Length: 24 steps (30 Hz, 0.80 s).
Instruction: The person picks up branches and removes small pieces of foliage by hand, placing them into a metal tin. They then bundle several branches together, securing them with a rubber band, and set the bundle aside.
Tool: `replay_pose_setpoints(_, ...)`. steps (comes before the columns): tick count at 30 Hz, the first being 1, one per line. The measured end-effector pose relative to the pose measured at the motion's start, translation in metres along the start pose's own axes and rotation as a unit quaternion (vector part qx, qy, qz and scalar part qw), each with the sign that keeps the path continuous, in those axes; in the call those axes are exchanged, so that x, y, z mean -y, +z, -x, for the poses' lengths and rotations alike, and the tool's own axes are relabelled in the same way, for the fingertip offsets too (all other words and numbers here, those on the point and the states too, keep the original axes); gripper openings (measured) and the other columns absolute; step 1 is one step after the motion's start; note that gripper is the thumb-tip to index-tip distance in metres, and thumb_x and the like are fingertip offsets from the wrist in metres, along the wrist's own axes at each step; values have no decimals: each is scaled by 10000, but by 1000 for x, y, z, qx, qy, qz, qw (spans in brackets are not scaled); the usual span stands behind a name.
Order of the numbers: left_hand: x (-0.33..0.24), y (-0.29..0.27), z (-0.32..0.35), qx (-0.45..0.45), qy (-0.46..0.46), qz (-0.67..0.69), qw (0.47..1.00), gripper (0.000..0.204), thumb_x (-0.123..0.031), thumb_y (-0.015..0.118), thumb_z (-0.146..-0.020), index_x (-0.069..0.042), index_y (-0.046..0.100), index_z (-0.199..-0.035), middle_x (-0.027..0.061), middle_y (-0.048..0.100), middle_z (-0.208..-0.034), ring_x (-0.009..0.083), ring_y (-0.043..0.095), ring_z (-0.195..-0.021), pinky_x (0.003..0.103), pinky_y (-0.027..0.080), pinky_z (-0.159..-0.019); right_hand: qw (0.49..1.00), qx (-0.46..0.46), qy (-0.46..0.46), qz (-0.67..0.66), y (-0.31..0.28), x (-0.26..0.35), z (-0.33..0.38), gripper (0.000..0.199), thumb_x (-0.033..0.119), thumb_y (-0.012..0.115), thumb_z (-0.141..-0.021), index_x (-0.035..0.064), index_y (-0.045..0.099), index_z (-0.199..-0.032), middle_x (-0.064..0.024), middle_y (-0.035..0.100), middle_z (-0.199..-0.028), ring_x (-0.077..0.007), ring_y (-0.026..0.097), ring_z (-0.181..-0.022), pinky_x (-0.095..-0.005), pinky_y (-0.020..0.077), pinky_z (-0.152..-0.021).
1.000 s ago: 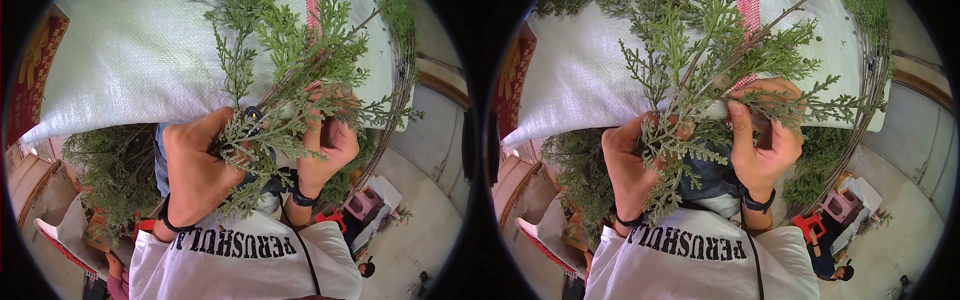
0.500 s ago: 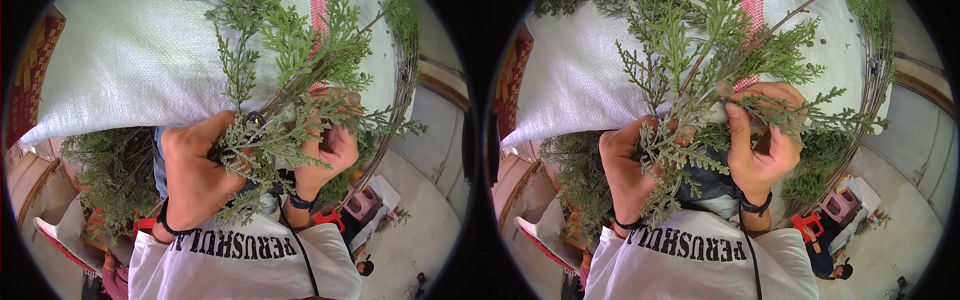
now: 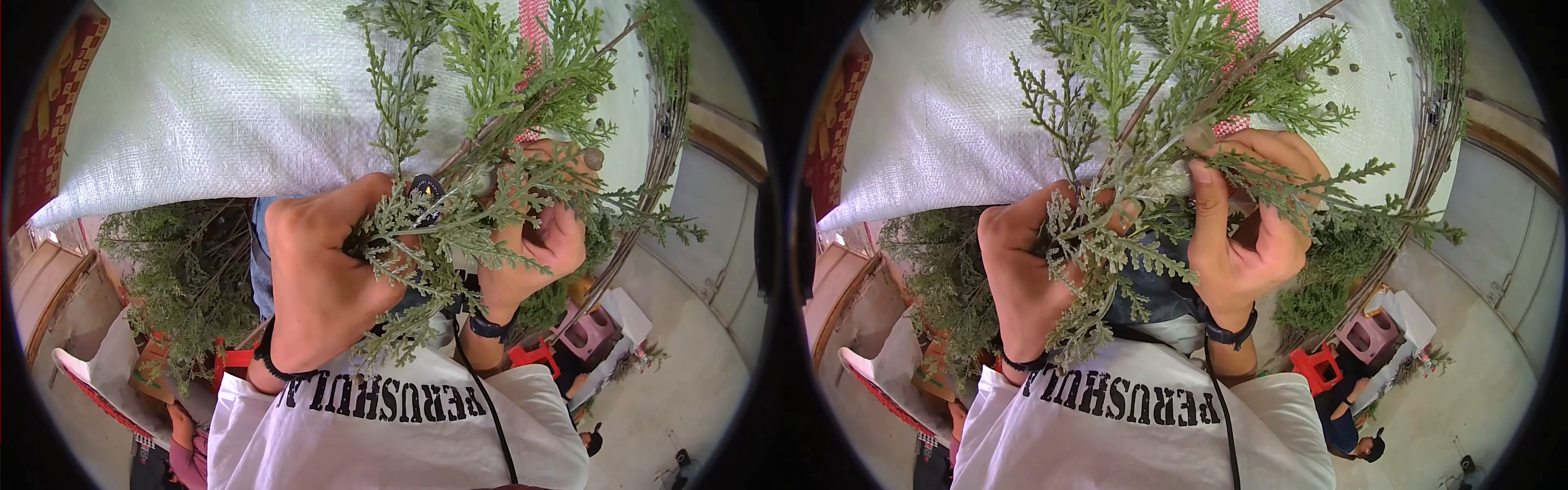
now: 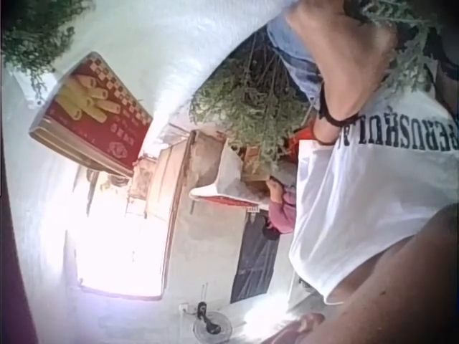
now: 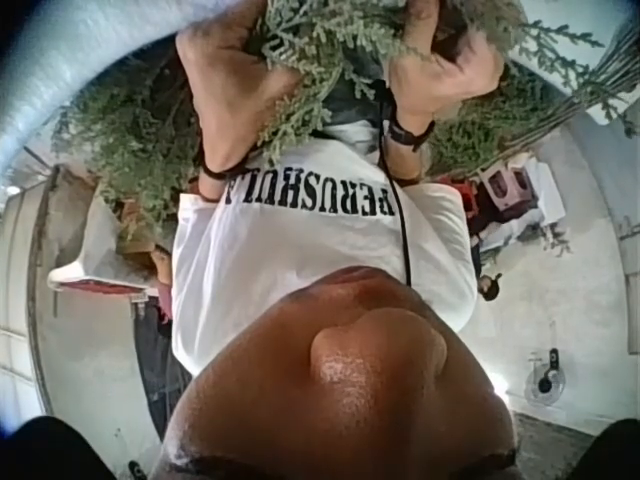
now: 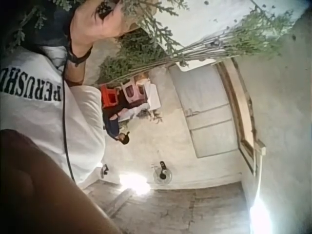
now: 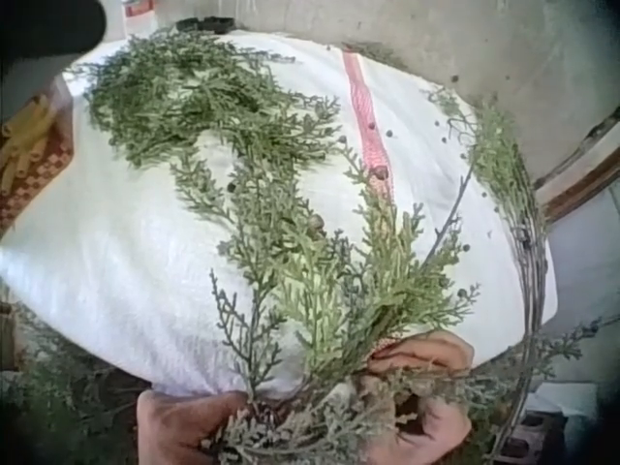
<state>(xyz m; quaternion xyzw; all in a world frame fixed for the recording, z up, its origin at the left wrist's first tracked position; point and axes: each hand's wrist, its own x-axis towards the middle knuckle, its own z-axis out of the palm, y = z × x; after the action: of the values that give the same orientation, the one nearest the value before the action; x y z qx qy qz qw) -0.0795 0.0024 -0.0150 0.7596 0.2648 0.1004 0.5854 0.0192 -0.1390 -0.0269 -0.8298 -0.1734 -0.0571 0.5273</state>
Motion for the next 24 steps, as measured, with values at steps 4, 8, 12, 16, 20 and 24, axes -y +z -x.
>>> replay_pose_setpoints(4,2,0,0,-10,5,2,1000,143,-59,699,-673,-6,590,-750,168,491,-573,341,499,-488,369,398,-498,1000,-3,-18,-20,4,-1,-2,169,-41,781,-794,-21,748,-958,-119,694,-1010,-273,584,-1033,-370,460,-903)
replay_pose_setpoints(8,-4,2,0,-13,-19,21,1000,139,-58,699,-680,-3,594,-752,168,497,-573,349,489,-483,369,402,-501,999,-8,-36,-38,4,-3,-4,168,-41,778,-794,-15,753,-958,-115,693,-1011,-269,580,-1036,-364,456,-906)
replay_pose_setpoints(12,-4,1,0,-12,-30,22,999,134,-64,703,-688,-3,608,-760,170,505,-572,355,489,-483,371,407,-503,997,-5,-60,-42,6,-7,-7,166,-42,774,-796,-12,755,-959,-113,694,-1010,-266,577,-1039,-360,455,-905)
replay_pose_setpoints(16,-1,2,-1,-10,0,3,1000,133,-70,705,-693,-6,622,-775,171,511,-570,361,503,-494,373,409,-504,996,-4,-83,-35,7,-10,-7,163,-44,769,-799,-14,755,-959,-114,695,-1005,-264,572,-1037,-356,454,-900)
replay_pose_setpoints(20,-2,0,-1,-2,-8,10,1000,129,-72,700,-689,-9,628,-775,172,508,-568,362,514,-500,373,410,-506,997,-9,-65,-41,8,-9,-5,164,-44,767,-796,-16,753,-957,-117,697,-1002,-268,572,-1025,-361,451,-901)
replay_pose_setpoints(24,-12,2,-1,-24,-50,-9,998,133,-80,700,-683,-7,623,-764,171,504,-565,365,520,-503,372,408,-505,998,1,-64,-28,7,-8,-6,170,-39,769,-789,-17,751,-956,-119,699,-997,-279,574,-1014,-378,446,-908)
